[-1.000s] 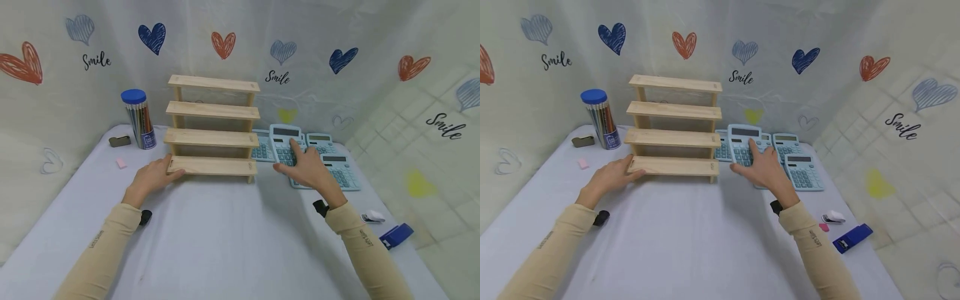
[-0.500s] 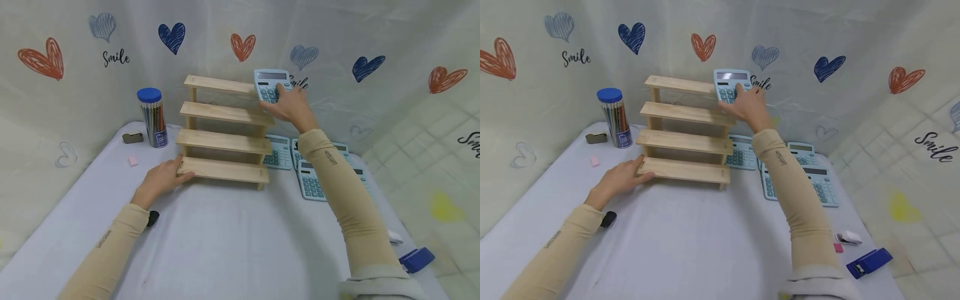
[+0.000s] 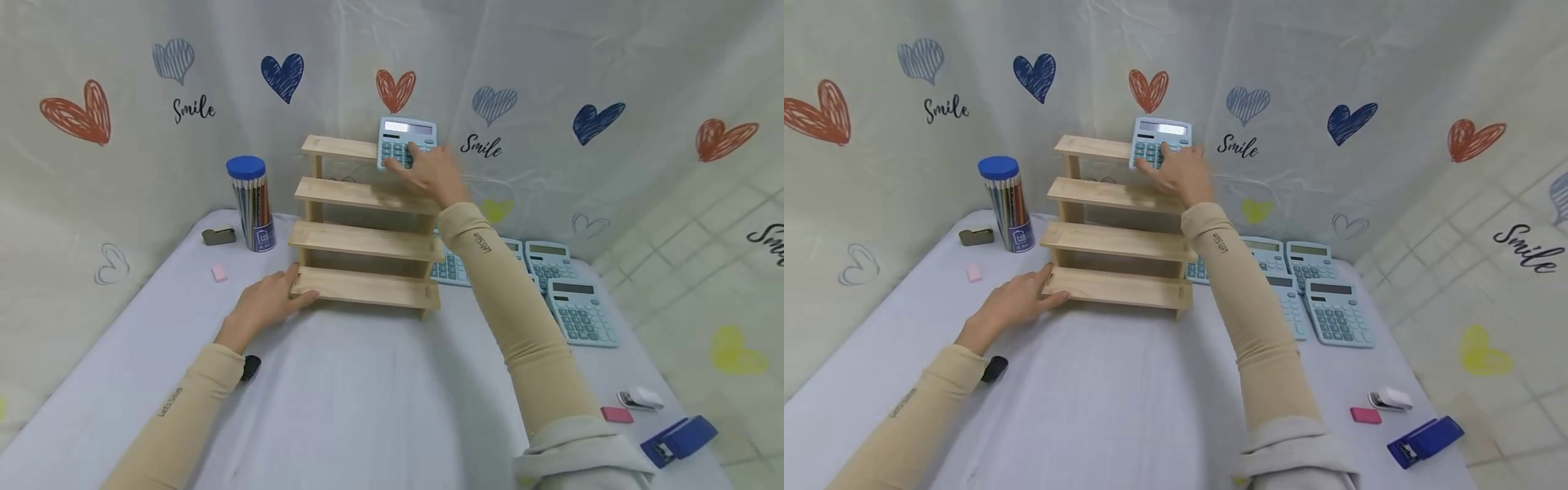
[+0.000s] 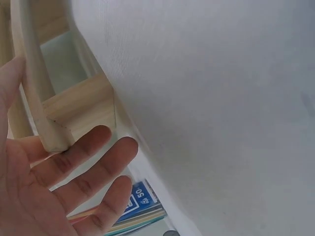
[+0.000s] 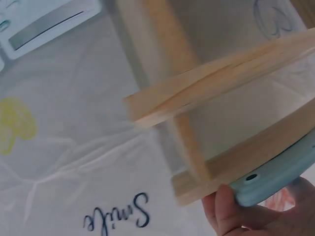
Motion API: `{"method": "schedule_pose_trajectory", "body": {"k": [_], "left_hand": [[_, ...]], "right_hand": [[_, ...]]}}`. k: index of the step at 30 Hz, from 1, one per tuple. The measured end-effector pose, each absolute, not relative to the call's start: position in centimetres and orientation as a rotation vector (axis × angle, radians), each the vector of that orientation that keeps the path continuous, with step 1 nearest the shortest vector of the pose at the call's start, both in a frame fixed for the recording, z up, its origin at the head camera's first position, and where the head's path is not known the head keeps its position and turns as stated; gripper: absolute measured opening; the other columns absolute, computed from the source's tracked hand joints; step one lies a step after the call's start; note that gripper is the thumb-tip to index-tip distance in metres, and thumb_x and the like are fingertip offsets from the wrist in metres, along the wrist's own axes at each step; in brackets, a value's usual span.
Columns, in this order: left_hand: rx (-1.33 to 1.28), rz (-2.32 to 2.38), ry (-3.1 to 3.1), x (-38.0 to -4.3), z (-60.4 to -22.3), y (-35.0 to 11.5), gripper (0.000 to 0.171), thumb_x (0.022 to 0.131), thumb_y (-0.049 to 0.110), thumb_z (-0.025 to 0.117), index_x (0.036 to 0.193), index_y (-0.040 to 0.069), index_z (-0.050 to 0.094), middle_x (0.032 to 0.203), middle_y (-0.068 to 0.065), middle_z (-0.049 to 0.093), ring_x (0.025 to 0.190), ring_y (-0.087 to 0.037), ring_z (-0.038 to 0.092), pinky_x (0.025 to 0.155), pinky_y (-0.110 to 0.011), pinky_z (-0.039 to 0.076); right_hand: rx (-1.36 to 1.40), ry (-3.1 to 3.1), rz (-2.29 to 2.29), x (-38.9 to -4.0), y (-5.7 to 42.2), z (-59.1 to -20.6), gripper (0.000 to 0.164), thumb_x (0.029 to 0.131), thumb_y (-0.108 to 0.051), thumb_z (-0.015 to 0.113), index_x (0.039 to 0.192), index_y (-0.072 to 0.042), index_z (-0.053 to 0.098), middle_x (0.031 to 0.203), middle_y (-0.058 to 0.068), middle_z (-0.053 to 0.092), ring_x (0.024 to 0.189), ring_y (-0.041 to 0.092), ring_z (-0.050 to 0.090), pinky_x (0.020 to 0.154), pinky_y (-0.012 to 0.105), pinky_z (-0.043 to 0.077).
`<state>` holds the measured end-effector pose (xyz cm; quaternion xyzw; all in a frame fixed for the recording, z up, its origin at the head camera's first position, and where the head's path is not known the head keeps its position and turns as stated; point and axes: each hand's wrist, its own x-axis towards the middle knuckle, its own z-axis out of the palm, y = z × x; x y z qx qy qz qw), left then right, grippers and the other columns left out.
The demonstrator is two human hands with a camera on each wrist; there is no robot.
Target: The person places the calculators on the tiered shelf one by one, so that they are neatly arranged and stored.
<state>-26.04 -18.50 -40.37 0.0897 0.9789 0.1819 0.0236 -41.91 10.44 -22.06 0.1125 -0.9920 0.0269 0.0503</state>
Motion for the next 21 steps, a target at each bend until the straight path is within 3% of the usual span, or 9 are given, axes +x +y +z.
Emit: {"method": "schedule_pose_trajectory", "body": {"k": [5,14,21], "left_hand": [[0.270,0.557,3.052,-25.9,-40.7,-18.8,0.092,0.097,0.065,0.048,0.158,0.001,0.024,0.141,-0.034,0.053,0.125,-0.050,0.057,0.092,-0.063,0.051],[0.272,0.544,3.051,-26.0,-40.8,-18.5,0.091,0.097,0.066,0.047,0.159,0.003,0.024,0.144,-0.031,0.052,0.128,-0.047,0.057,0.095,-0.062,0.050],[0.252,0.547,3.038,-25.9,-40.6,-18.4,0.091,0.097,0.066,0.048,0.159,0.002,0.024,0.144,-0.031,0.052,0.128,-0.047,0.056,0.095,-0.062,0.050]], "right_hand": [[0.432,-3.047,0.155,-42.5,7.4,-22.4,0.089,0.094,-0.080,0.024,0.163,-0.026,0.011,0.164,0.031,0.019,0.153,0.052,0.011,0.125,0.060,0.019],[0.561,-2.953,0.123,-42.7,3.0,-22.5,0.084,0.097,-0.074,0.027,0.161,-0.019,0.023,0.157,0.026,0.040,0.143,0.045,0.035,0.121,0.049,0.024],[0.591,-2.986,0.194,-42.8,1.6,-22.3,0.086,0.097,-0.076,0.025,0.163,-0.021,0.017,0.160,0.025,0.034,0.146,0.043,0.030,0.123,0.048,0.023]]}}
